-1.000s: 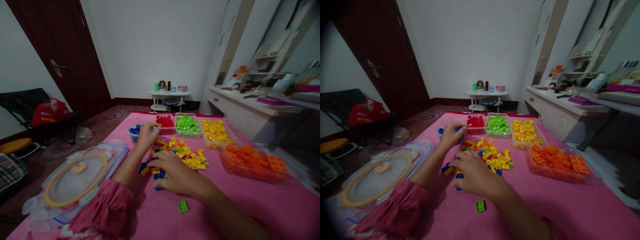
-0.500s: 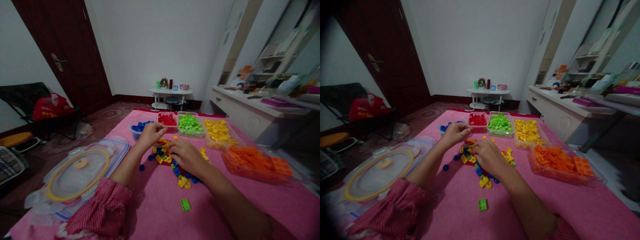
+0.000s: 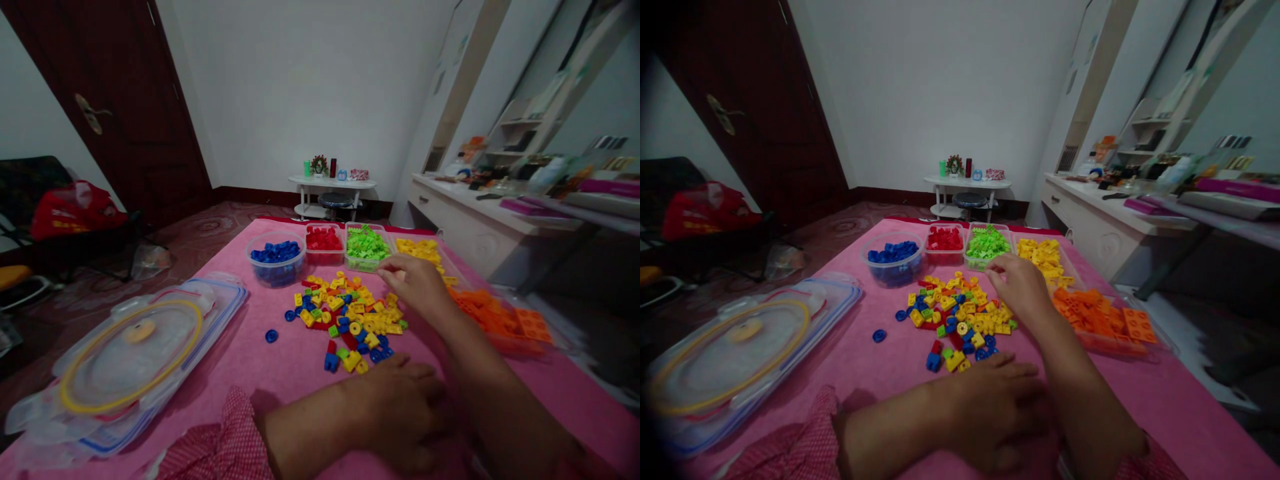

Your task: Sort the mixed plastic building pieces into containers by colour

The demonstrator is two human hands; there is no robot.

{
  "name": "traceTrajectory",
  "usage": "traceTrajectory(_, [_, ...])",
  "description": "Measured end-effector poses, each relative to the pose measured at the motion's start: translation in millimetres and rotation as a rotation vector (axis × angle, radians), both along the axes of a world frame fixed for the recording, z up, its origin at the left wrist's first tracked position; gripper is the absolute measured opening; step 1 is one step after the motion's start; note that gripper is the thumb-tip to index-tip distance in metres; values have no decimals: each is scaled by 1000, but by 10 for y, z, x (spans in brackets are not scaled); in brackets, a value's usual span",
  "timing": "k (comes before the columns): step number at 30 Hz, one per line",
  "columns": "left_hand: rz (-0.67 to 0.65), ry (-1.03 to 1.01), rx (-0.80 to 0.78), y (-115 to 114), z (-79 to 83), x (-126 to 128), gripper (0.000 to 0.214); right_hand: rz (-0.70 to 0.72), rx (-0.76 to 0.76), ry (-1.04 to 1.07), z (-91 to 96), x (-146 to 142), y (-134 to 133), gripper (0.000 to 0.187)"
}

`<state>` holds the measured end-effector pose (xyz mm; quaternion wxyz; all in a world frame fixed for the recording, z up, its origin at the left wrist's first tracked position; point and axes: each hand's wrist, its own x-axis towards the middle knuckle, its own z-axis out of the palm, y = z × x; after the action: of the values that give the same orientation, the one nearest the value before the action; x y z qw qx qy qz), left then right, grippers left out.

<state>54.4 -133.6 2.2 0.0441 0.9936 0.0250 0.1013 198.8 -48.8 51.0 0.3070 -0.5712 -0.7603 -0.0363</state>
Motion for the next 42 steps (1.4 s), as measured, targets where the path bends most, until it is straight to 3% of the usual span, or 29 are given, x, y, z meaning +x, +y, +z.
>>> traceTrajectory(7, [266, -98, 112, 126, -256, -27, 47, -8, -56, 11, -77, -93, -10, 16])
traceTrajectory(12, [404, -127, 175, 302, -273, -75, 35, -11, -83, 10, -99, -121, -17, 17])
traceTrajectory(14, [469, -132, 195, 380, -234, -117, 30, -6, -95, 0, -100, -129, -20, 18])
traceTrajectory(19, [475, -66, 174, 631, -30, -296, 20, -17, -114, -9, -106, -114, -9, 18])
traceTrajectory(24, [557, -79, -66, 950, 175, -616, 21, -53, -148, 0, -104, -73, 10, 17])
traceTrajectory(29, [699, -160, -216, 1176, 234, -937, 29, -31, -234, -36, -207, -63, 44, 21])
traceTrajectory(36, [848, -208, -269, 1262, 362, -1175, 30, 190, -213, -70, -606, -69, 74, 62])
traceTrajectory(42, [823, -38, -359, 1197, 461, -1305, 17, 91, -216, -116, -591, -79, 84, 34])
